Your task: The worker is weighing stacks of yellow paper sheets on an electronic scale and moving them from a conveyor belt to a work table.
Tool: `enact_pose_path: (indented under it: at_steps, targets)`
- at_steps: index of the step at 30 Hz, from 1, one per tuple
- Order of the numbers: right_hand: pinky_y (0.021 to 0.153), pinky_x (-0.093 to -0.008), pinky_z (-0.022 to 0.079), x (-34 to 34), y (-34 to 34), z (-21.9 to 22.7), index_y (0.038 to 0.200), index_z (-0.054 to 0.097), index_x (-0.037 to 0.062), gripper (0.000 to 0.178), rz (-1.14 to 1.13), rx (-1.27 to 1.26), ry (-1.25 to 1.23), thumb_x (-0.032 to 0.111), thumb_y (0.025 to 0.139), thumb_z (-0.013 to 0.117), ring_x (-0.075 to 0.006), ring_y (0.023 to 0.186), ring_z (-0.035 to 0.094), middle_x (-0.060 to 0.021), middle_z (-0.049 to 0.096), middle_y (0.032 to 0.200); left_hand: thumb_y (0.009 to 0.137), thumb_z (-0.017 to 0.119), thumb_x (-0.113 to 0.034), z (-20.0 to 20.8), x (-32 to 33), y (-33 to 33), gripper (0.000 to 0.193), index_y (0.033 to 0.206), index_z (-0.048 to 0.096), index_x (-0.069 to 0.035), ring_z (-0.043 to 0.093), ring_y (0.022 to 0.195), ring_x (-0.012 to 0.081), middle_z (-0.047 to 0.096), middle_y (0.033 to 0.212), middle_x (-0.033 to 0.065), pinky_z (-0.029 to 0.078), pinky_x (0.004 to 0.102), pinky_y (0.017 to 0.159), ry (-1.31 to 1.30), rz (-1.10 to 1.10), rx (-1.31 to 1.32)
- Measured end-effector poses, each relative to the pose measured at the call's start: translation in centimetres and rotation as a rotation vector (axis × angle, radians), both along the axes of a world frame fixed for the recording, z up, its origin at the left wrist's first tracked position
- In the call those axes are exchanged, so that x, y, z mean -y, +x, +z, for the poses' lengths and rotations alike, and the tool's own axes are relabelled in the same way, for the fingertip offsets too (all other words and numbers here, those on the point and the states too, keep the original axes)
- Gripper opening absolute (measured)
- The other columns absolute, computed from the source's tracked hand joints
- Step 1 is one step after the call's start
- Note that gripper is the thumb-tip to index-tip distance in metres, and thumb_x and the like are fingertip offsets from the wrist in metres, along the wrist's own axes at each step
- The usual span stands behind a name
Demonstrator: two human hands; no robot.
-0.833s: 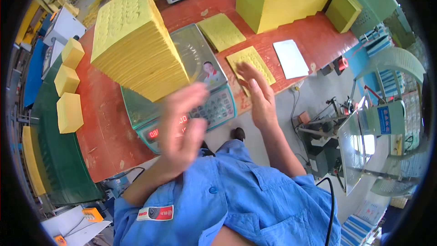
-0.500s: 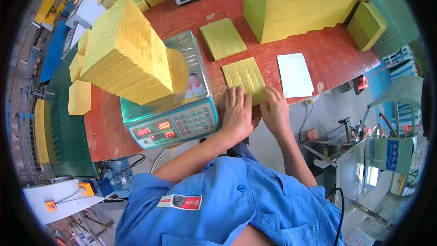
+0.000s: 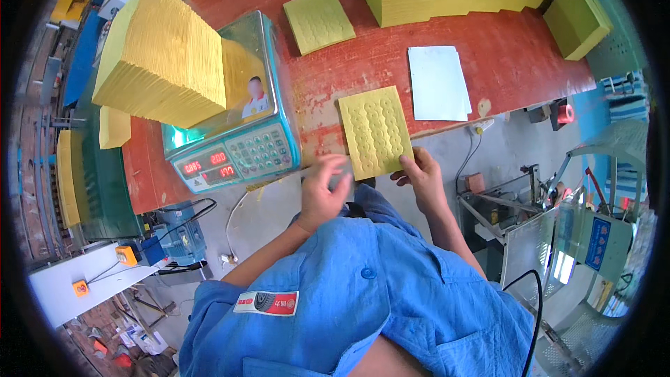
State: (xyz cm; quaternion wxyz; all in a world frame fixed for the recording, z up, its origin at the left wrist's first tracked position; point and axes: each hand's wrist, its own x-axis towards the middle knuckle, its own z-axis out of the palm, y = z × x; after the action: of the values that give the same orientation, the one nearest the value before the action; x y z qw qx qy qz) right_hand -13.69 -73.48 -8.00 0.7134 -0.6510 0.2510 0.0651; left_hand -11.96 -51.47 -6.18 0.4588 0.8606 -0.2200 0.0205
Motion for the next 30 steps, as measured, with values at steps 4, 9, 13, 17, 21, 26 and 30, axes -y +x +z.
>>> enact_pose_path:
  at_steps: [4,9,13,17,21,26,30]
  targets:
    - [0.052,-0.0264,0.046,0.4,0.2,1.8,0.095,0.059,-0.0033,0.013,0.15,0.063,-0.023,0.008,0.091,0.054,-0.0139,0.062,0.061,-0.0092,0.063,0.077,0.096,0.061,-0.021,-1.3,-0.7,-0.1,0.02,0.106,0.063,-0.004,0.064,0.089,0.0124,0.067,0.098,0.0041,0.052,0.0293,0.077,-0.613,0.27,-0.964]
    - [0.053,-0.0263,0.047,0.0,-2.0,6.5,0.095,0.059,-0.0039,0.012,0.228,0.062,-0.069,0.005,0.092,0.053,-0.0144,0.059,0.061,-0.0094,0.064,0.076,0.097,0.059,-0.024,-0.1,0.9,0.1,0.019,0.096,0.066,-0.007,0.062,0.073,0.0089,0.066,0.082,0.0007,0.051,0.0254,0.067,-0.877,0.207,-1.094]
    - [0.056,-0.0262,0.048,-1.3,-1.7,10.1,0.097,0.06,-0.0045,0.014,0.193,0.211,-0.022,0.004,0.096,0.049,-0.0139,0.062,0.061,-0.0097,0.064,0.077,0.098,0.059,-0.022,5.0,-1.5,1.3,0.023,0.103,0.067,-0.002,0.062,0.076,0.0091,0.068,0.09,0.0029,0.052,0.0258,0.069,-0.615,0.115,-0.785]
    - [0.061,-0.0269,0.049,-3.3,1.0,14.3,0.099,0.061,-0.0069,0.018,0.33,0.459,-0.142,0.004,0.098,0.047,-0.0125,0.068,0.06,-0.0092,0.065,0.079,0.096,0.063,-0.016,12.8,-4.7,2.7,0.017,0.091,0.064,0.0,0.057,0.069,0.0034,0.063,0.077,-0.0011,0.051,0.022,0.059,-0.667,0.118,-0.503]
    - [0.062,-0.0255,0.05,-6.5,3.6,16.3,0.098,0.061,-0.0068,0.017,0.336,0.506,-0.221,0.004,0.097,0.047,-0.0119,0.065,0.06,-0.0068,0.064,0.078,0.097,0.061,-0.013,13.6,-7.7,4.5,0.016,0.098,0.064,0.003,0.06,0.072,0.0042,0.065,0.077,-0.0001,0.053,0.023,0.061,-0.479,0.063,-0.308]
    - [0.055,-0.0249,0.047,-4.3,4.2,7.7,0.098,0.062,-0.0042,0.017,0.121,0.321,-0.114,0.006,0.094,0.05,-0.0116,0.06,0.059,-0.0058,0.063,0.074,0.091,0.066,-0.014,9.5,-5.2,6.0,0.029,0.114,0.06,0.002,0.066,0.066,0.0167,0.067,0.076,0.0104,0.052,0.0324,0.06,-0.22,0.111,-0.382]
    - [0.051,-0.0243,0.045,-1.5,3.6,2.3,0.095,0.062,-0.0032,0.016,0.063,0.131,-0.166,0.006,0.094,0.05,-0.0107,0.057,0.058,-0.0049,0.061,0.072,0.085,0.065,-0.006,7.9,-1.8,9.3,0.026,0.108,0.061,0.003,0.064,0.071,0.0245,0.063,0.086,0.0132,0.052,0.0359,0.065,0.071,0.024,0.145]
